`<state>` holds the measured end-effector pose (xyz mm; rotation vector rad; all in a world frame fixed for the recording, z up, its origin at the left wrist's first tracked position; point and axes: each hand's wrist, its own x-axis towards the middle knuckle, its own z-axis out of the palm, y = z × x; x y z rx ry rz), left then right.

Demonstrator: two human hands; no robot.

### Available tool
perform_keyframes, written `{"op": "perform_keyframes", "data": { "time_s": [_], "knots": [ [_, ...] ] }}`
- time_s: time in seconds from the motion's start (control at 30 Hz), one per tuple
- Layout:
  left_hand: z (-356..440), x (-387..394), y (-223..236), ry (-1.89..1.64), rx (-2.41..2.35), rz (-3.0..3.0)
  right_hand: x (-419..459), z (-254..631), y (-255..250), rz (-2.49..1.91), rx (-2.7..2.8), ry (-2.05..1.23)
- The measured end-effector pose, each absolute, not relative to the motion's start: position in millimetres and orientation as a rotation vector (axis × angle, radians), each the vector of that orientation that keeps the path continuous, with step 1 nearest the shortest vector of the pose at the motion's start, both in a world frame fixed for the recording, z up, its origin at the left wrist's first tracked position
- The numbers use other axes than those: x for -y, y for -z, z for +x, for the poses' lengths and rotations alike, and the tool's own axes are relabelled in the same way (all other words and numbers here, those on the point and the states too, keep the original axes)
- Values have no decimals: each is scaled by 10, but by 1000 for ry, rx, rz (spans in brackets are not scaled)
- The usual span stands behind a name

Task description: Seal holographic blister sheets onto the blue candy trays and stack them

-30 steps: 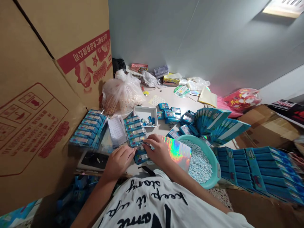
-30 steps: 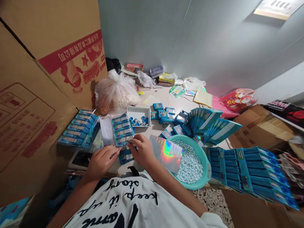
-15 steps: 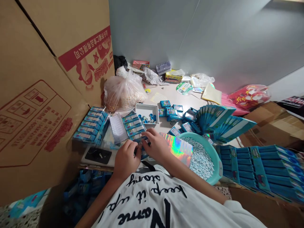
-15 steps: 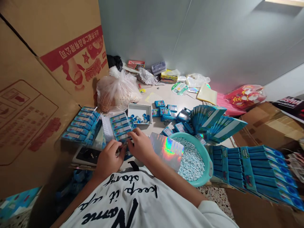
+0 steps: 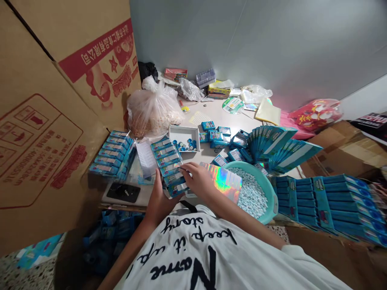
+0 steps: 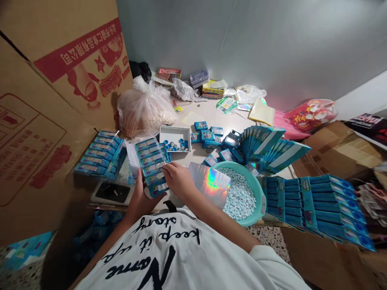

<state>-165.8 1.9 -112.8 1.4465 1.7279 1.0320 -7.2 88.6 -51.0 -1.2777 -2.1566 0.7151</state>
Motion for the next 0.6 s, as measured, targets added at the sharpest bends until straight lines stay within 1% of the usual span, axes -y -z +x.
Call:
{"op": "perform_keyframes", "data": {
  "time_s": [0.17,0.3,0.47,0.6],
  "knots": [
    [-1625,58,1103,-966,-1869,1483,-962,18,547,-1199,2370,-561],
    [-1560,118,1076,-995,-2018,1495,-1033,93,534,-1078,2548,-393],
    [-1491,86,1014,-1175,-2158,1518,-965,142,450,-1008,2502,-169],
    [-1453,48,1040,-1244,-2133,1377,-834,207,499,-1013,2449,-178]
  ]
}}
